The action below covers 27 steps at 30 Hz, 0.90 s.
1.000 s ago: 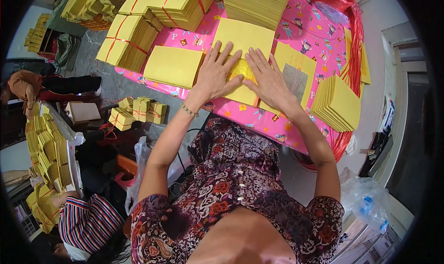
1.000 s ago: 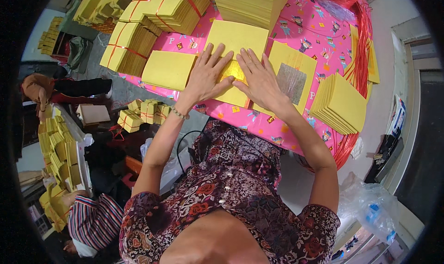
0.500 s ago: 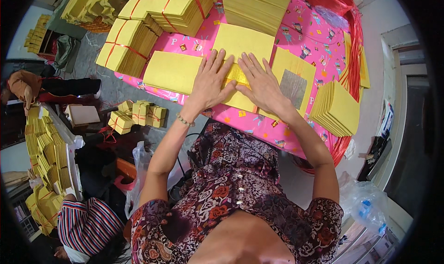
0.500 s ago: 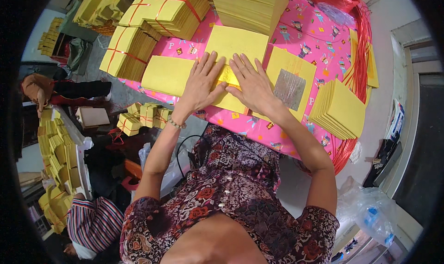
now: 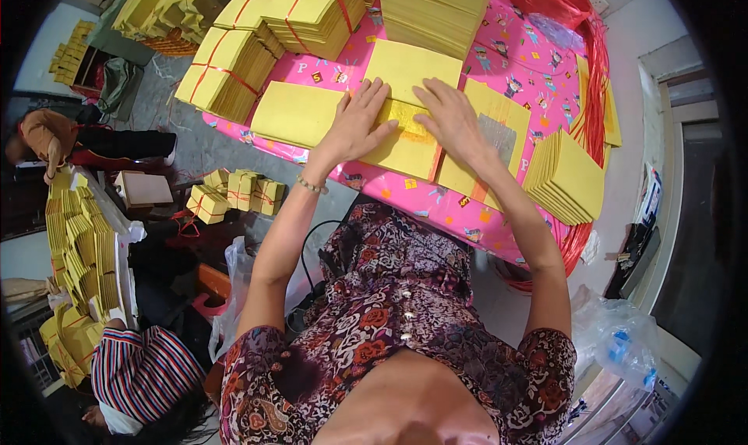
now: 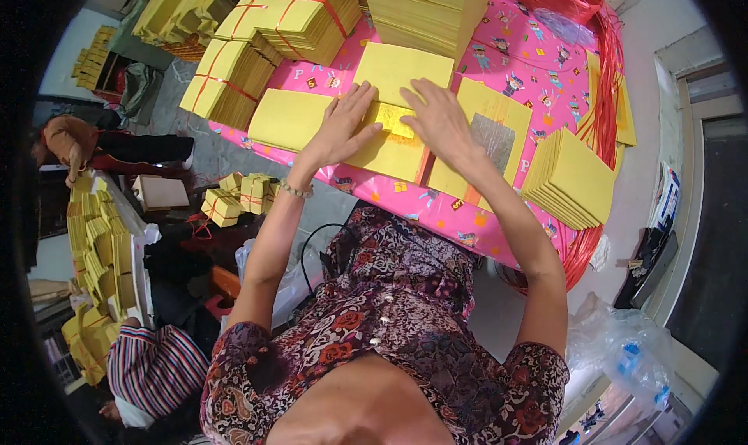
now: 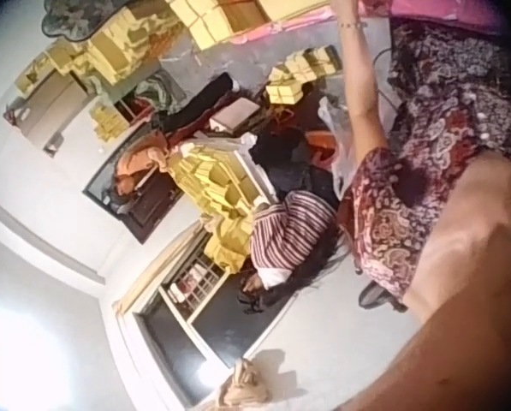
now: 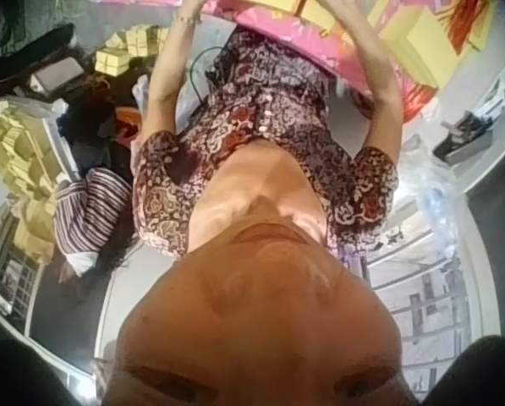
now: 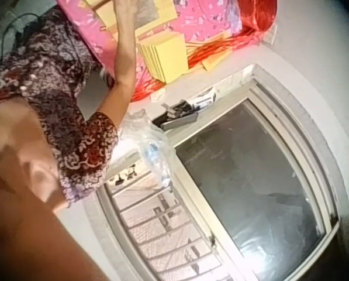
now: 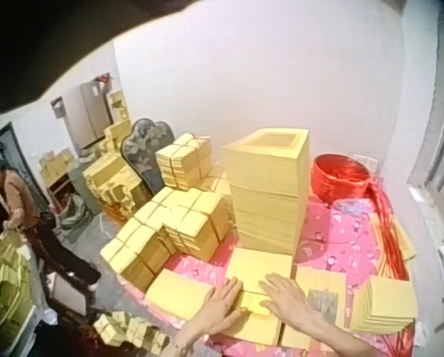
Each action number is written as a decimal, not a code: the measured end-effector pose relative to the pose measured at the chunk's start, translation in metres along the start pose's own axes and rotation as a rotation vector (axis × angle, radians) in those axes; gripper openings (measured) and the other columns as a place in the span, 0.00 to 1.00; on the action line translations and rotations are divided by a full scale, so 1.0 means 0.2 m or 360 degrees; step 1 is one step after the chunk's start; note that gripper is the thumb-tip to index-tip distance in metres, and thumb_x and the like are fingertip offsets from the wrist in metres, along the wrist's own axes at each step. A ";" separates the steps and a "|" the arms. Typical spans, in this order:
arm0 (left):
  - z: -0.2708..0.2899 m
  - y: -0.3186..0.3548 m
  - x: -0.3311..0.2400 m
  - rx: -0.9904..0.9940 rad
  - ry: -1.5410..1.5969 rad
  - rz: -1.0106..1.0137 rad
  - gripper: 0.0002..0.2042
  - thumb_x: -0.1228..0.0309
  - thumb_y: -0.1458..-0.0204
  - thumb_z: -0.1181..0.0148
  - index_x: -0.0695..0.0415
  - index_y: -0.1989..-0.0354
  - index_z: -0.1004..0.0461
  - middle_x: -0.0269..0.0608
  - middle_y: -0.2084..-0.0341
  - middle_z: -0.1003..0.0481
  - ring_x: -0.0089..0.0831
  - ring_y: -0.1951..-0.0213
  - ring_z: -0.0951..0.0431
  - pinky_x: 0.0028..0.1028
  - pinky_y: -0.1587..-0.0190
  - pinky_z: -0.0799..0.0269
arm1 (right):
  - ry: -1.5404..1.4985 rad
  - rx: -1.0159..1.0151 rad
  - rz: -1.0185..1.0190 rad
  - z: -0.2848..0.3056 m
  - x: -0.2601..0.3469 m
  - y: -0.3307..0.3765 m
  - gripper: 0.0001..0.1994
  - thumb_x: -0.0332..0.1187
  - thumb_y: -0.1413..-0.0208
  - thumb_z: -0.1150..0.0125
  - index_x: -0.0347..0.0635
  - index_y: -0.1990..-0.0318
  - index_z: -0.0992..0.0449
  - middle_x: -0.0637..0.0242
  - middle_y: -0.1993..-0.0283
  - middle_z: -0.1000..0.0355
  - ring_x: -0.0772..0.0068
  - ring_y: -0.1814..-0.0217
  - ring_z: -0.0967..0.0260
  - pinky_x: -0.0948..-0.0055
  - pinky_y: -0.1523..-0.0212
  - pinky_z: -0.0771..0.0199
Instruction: Sorting and stacking sheets of yellow joss paper with gold leaf decoration.
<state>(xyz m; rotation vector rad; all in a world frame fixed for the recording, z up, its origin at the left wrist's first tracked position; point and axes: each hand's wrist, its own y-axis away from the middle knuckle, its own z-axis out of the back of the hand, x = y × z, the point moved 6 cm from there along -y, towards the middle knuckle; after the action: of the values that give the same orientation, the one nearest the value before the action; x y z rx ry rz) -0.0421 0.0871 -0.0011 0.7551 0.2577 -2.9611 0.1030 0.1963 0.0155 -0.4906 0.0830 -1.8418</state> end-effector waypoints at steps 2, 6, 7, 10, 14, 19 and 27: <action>0.04 -0.03 0.01 0.0031 0.0164 0.0126 0.33 0.54 0.40 0.45 0.59 0.31 0.42 0.57 0.31 0.42 0.55 0.29 0.46 0.49 0.28 0.55 | 0.0002 -0.0022 -0.0134 0.01 -0.08 -0.03 0.21 0.37 0.44 0.35 0.43 0.44 0.27 0.54 0.40 0.31 0.52 0.39 0.32 0.54 0.40 0.31; 0.11 -0.08 -0.01 -0.0156 0.0180 0.0148 0.32 0.56 0.41 0.42 0.57 0.31 0.42 0.60 0.36 0.37 0.54 0.33 0.39 0.47 0.33 0.45 | 0.0096 -0.0194 0.0102 0.03 -0.07 -0.05 0.13 0.34 0.45 0.34 0.42 0.54 0.24 0.61 0.56 0.24 0.58 0.59 0.23 0.64 0.62 0.20; 0.14 -0.08 0.00 -0.0326 0.0195 0.0288 0.33 0.56 0.42 0.41 0.59 0.32 0.42 0.63 0.38 0.36 0.52 0.36 0.36 0.47 0.36 0.41 | 0.0094 -0.0194 0.0106 0.04 -0.06 -0.05 0.13 0.34 0.45 0.34 0.42 0.54 0.24 0.61 0.56 0.24 0.58 0.59 0.23 0.64 0.62 0.20; 0.15 -0.10 0.05 -0.0621 0.0334 0.0544 0.36 0.57 0.44 0.37 0.64 0.33 0.43 0.67 0.43 0.33 0.49 0.44 0.29 0.44 0.44 0.33 | 0.0120 -0.0449 0.0201 0.13 0.00 -0.08 0.10 0.36 0.42 0.36 0.43 0.55 0.20 0.65 0.60 0.21 0.64 0.63 0.21 0.68 0.65 0.20; 0.10 -0.09 0.16 -0.0684 0.1193 0.0848 0.38 0.62 0.46 0.35 0.72 0.34 0.46 0.65 0.52 0.27 0.42 0.60 0.20 0.38 0.55 0.24 | 0.0103 -0.0474 0.0292 0.16 0.15 -0.07 0.11 0.36 0.44 0.35 0.42 0.56 0.20 0.64 0.59 0.20 0.63 0.60 0.21 0.65 0.59 0.20; 0.20 0.02 0.19 -0.0854 0.1541 0.0859 0.34 0.74 0.48 0.35 0.63 0.34 0.46 0.50 0.58 0.24 0.31 0.62 0.20 0.27 0.66 0.21 | -0.0092 -0.0333 0.0227 0.17 0.21 -0.13 0.18 0.42 0.42 0.36 0.39 0.51 0.21 0.55 0.51 0.23 0.55 0.48 0.24 0.58 0.45 0.26; 0.46 0.35 0.36 -0.1068 0.1792 0.0749 0.27 0.76 0.44 0.36 0.64 0.37 0.40 0.47 0.53 0.24 0.30 0.59 0.19 0.27 0.65 0.17 | -0.0936 -0.0155 -0.0303 -0.05 0.15 -0.44 0.23 0.42 0.38 0.41 0.38 0.40 0.29 0.47 0.42 0.30 0.50 0.41 0.30 0.58 0.41 0.31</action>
<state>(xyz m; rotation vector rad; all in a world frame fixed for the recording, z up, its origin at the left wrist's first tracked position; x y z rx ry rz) -0.1408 -0.0005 0.0340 1.8747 0.8858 -1.5585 0.0126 0.1945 0.0409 -1.1200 -0.2823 -1.8103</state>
